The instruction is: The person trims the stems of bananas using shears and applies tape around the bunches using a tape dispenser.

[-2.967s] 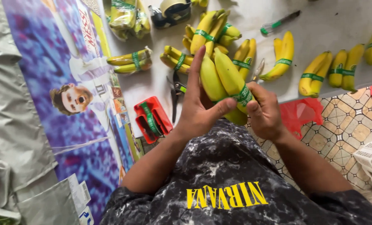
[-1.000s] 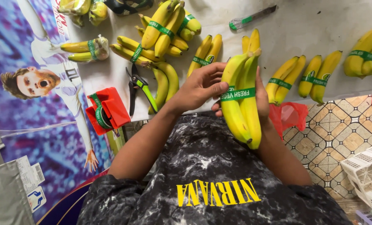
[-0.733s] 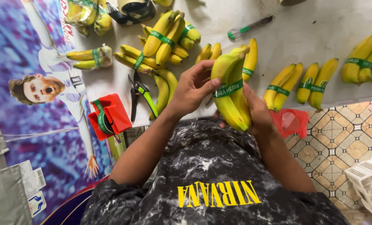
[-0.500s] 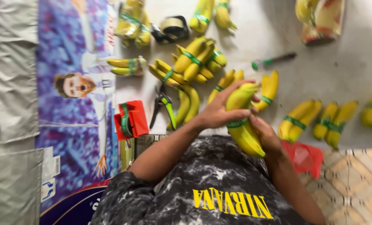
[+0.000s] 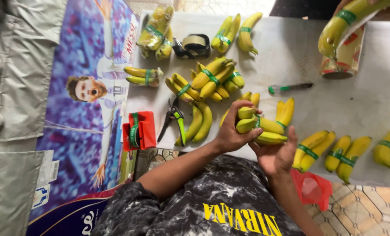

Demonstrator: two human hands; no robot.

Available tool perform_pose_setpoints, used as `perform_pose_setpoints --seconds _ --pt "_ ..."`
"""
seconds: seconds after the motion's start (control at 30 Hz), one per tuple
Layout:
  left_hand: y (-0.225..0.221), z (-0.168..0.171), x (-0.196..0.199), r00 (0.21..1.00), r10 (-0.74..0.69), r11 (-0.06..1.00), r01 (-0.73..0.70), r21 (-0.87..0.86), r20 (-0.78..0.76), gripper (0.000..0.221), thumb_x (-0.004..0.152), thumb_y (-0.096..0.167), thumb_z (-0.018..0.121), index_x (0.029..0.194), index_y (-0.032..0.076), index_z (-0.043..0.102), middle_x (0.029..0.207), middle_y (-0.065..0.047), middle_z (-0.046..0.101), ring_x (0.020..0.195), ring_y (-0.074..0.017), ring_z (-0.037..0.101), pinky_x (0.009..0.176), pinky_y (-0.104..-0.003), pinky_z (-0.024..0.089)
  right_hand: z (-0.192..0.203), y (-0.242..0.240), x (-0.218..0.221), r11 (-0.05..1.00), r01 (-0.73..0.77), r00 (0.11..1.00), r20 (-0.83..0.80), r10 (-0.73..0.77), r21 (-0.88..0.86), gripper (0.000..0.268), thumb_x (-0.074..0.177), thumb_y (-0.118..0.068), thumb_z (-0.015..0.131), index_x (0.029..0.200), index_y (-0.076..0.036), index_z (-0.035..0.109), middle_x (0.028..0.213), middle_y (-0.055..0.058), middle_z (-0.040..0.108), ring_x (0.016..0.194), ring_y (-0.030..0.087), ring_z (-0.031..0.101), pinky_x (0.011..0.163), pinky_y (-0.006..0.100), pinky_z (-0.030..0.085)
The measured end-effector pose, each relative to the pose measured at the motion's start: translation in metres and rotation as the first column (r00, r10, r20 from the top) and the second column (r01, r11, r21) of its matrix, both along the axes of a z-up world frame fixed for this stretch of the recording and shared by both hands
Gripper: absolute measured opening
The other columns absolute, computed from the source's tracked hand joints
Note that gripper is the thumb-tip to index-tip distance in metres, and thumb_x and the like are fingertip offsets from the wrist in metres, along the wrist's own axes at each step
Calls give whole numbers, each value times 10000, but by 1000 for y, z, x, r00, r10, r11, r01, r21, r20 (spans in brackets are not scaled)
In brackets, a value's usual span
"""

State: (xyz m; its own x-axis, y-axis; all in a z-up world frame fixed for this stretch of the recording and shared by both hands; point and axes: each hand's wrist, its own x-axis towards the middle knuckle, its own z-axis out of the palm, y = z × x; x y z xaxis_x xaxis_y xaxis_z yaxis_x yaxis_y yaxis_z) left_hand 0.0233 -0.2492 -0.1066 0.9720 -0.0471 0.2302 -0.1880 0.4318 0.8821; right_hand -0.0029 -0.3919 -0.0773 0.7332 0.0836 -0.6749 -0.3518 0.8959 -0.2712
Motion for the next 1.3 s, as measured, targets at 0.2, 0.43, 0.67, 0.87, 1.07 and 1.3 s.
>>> perform_pose_setpoints --seconds 0.2,0.43,0.67,0.87,1.07,1.3 --pt "33 0 -18 952 -277 929 301 214 -132 1003 809 167 893 1609 77 294 1624 -210 309 1386 -422 475 1159 -582 376 -98 -51 -14 865 111 985 -59 -160 -489 467 867 -308 783 1235 -116 568 1182 119 643 993 339 662 683 536 583" --pt "71 -45 -57 972 -136 850 215 481 -194 726 895 -7 743 1532 -13 394 1358 -231 585 1109 -392 694 1006 -548 540 -125 -157 12 342 299 901 146 -408 -891 828 876 -261 973 1498 -205 430 1420 186 515 1245 354 644 947 564 627" --pt "80 -32 -57 965 -146 676 258 690 -218 383 945 105 694 1302 -2 609 1150 -163 712 1026 -249 706 948 -386 574 -61 -204 55 50 17 994 23 104 -999 306 862 -140 713 1097 -166 518 1032 20 561 900 165 557 743 317 506" --pt "89 -33 -54 940 -301 451 287 845 -159 347 987 140 642 1311 20 608 1200 -167 695 1048 -319 682 884 -436 531 -61 -182 94 -250 -558 746 -610 266 -791 439 846 -372 635 1155 -97 487 1105 128 572 760 281 593 578 416 494" --pt "88 -58 -64 913 -350 351 334 874 -209 363 999 199 616 1322 35 597 1216 -195 678 1053 -385 654 860 -483 503 -106 -186 103 -435 -650 481 -781 399 -623 647 842 -533 741 1281 -81 592 1146 175 656 915 333 654 693 428 525" --pt "103 -62 -72 974 -52 336 223 915 -219 352 972 228 636 1287 74 666 1244 -134 726 1094 -321 701 919 -462 559 -75 -168 68 -634 -208 667 -583 465 -744 690 972 -431 764 1471 6 575 1299 220 659 1057 346 662 920 478 465"
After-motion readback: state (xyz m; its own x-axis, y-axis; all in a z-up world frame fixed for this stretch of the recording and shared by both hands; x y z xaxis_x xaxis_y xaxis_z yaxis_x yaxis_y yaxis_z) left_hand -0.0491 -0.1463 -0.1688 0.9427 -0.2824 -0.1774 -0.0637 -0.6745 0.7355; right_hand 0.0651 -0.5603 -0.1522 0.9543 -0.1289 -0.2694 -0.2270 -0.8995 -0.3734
